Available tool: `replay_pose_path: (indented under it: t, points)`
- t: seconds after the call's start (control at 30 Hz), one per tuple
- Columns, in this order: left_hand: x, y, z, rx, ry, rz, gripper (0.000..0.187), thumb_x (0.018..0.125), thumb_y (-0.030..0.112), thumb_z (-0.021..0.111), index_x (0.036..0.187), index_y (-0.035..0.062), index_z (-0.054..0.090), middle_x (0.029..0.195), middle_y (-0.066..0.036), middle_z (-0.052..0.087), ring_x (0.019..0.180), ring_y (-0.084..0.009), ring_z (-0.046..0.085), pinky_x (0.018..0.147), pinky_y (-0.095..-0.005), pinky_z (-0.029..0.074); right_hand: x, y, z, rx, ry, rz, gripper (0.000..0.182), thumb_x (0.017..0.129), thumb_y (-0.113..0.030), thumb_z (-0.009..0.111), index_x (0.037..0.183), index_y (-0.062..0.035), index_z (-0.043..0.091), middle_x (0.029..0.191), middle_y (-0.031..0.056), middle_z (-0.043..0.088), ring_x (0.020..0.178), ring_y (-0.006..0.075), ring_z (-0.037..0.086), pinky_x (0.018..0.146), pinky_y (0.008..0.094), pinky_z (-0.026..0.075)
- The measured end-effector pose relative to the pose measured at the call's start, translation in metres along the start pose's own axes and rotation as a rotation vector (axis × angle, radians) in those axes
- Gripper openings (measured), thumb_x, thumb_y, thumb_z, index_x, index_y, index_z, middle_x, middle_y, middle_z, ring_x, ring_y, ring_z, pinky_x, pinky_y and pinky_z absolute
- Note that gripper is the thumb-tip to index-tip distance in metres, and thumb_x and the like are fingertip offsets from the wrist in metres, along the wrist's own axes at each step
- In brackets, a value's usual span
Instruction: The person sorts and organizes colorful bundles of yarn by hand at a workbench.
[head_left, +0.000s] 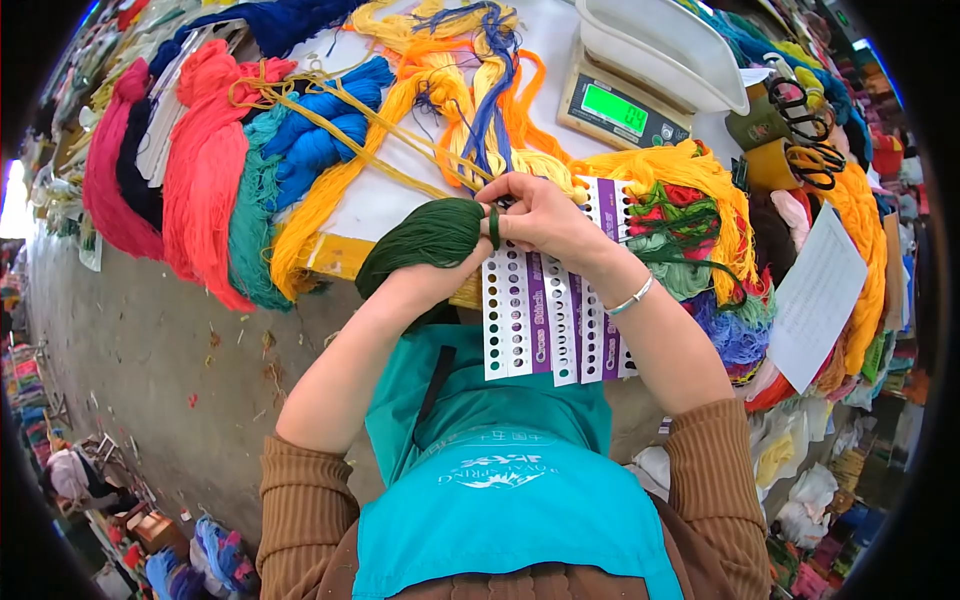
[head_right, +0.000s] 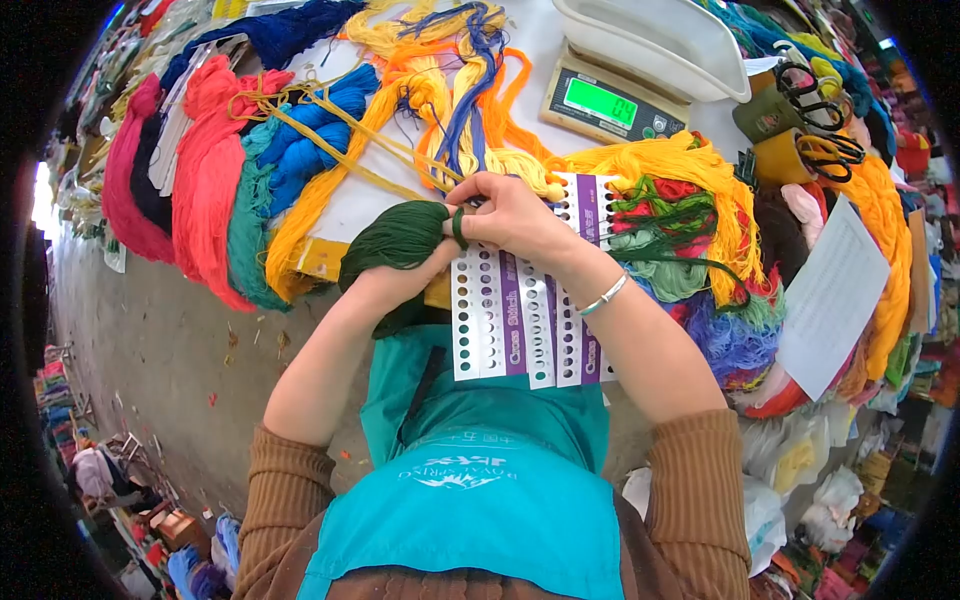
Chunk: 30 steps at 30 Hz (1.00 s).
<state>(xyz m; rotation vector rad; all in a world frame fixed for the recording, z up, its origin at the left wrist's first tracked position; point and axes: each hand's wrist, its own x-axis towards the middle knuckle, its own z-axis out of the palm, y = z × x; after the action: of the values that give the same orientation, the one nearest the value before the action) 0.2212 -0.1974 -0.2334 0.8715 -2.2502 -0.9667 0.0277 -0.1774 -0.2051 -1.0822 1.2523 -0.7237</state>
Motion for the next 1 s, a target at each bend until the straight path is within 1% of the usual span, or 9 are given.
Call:
replay_pose_path:
  t: [0.07, 0.23, 0.4, 0.43, 0.53, 0.63, 0.77, 0.83, 1.0]
  points:
    - [0.006, 0.002, -0.002, 0.052, -0.056, -0.017, 0.024, 0.085, 0.015, 0.064, 0.107, 0.0039, 0.065, 0.095, -0.013, 0.068, 0.087, -0.0327, 0.064, 0.075, -0.0428, 0.048, -0.001, 0.0, -0.001, 0.004, -0.021, -0.004, 0.034, 0.088, -0.025, 0.074, 0.111, -0.0035, 0.06, 0.066, -0.0058, 0.056, 0.053, 0.001, 0.047, 0.048, 0.018, 0.033]
    - [0.004, 0.006, -0.024, -1.453, -0.044, -0.834, 0.014, 0.1, 0.019, 0.053, 0.087, 0.0142, 0.053, 0.055, 0.01, 0.033, 0.042, -0.0043, 0.031, 0.042, -0.0213, 0.024, 0.0, -0.001, 0.001, -0.085, -0.071, 0.069, 0.042, 0.1, -0.046, 0.053, 0.116, -0.007, 0.05, 0.066, 0.004, 0.063, 0.047, 0.0063, 0.054, 0.043, 0.0194, 0.04]
    - [-0.051, -0.023, -0.099, -1.998, 0.379, -0.162, 0.025, 0.104, 0.015, 0.042, 0.083, 0.006, 0.052, 0.053, 0.006, 0.034, 0.043, -0.0054, 0.034, 0.045, -0.0219, 0.03, 0.0, -0.004, 0.005, -0.137, -0.038, 0.095, 0.046, 0.098, -0.045, 0.059, 0.116, -0.0034, 0.051, 0.066, 0.0055, 0.063, 0.049, 0.0103, 0.058, 0.045, 0.0221, 0.044]
    - [-0.065, -0.041, -0.118, -2.121, 0.371, 0.0, 0.02, 0.103, 0.015, 0.045, 0.097, -0.0001, 0.057, 0.056, 0.006, 0.035, 0.044, -0.0035, 0.035, 0.046, -0.0219, 0.031, -0.002, -0.007, 0.007, -0.176, -0.024, 0.116, 0.046, 0.097, -0.045, 0.059, 0.116, -0.0036, 0.051, 0.067, 0.0057, 0.064, 0.05, 0.0107, 0.059, 0.045, 0.0226, 0.045]
    - [-0.085, -0.028, -0.138, -2.06, 0.637, 0.193, 0.019, 0.102, 0.015, 0.049, 0.108, -0.0006, 0.058, 0.062, 0.004, 0.04, 0.049, -0.0037, 0.037, 0.048, -0.0215, 0.032, -0.001, -0.006, 0.011, -0.239, -0.018, 0.111, 0.04, 0.094, -0.033, 0.063, 0.118, -0.0026, 0.051, 0.068, 0.0066, 0.065, 0.053, 0.0121, 0.061, 0.049, 0.0256, 0.048]
    - [-0.077, -0.013, -0.12, -1.597, 0.803, -0.253, 0.019, 0.097, 0.012, 0.055, 0.114, 0.0046, 0.06, 0.063, 0.002, 0.038, 0.05, -0.0056, 0.036, 0.049, -0.0237, 0.031, -0.005, -0.004, 0.015, -0.333, 0.02, 0.081, 0.035, 0.086, -0.016, 0.062, 0.117, -0.0025, 0.053, 0.07, 0.0071, 0.066, 0.056, 0.0138, 0.064, 0.056, 0.0294, 0.051]
    - [-0.061, -0.001, -0.07, -0.648, 0.341, -0.58, 0.017, 0.089, 0.012, 0.068, 0.104, 0.003, 0.07, 0.079, 0.0, 0.06, 0.065, -0.0075, 0.053, 0.059, -0.024, 0.042, -0.011, 0.009, 0.017, -0.554, 0.124, -0.243, 0.024, 0.084, -0.007, 0.061, 0.107, -0.0022, 0.059, 0.071, 0.0062, 0.063, 0.061, 0.0136, 0.061, 0.058, 0.0274, 0.049]
    - [-0.061, -0.024, -0.045, -0.128, 0.322, -0.213, 0.022, 0.084, 0.012, 0.072, 0.105, 0.0048, 0.07, 0.098, -0.007, 0.067, 0.095, -0.023, 0.063, 0.087, -0.0342, 0.048, -0.015, 0.009, 0.022, -0.808, 0.234, -0.5, 0.016, 0.081, -0.005, 0.062, 0.097, -0.003, 0.063, 0.082, 0.01, 0.063, 0.073, 0.0245, 0.065, 0.068, 0.0342, 0.053]
    - [-0.056, -0.035, -0.026, 0.266, 0.313, -0.057, 0.019, 0.086, 0.012, 0.071, 0.102, 0.0023, 0.067, 0.098, -0.012, 0.067, 0.095, -0.0288, 0.063, 0.086, -0.0388, 0.049, -0.001, 0.023, 0.03, -1.095, 0.267, -0.495, 0.012, 0.079, -0.011, 0.064, 0.089, -0.005, 0.06, 0.089, 0.012, 0.06, 0.079, 0.0338, 0.064, 0.069, 0.0414, 0.054]
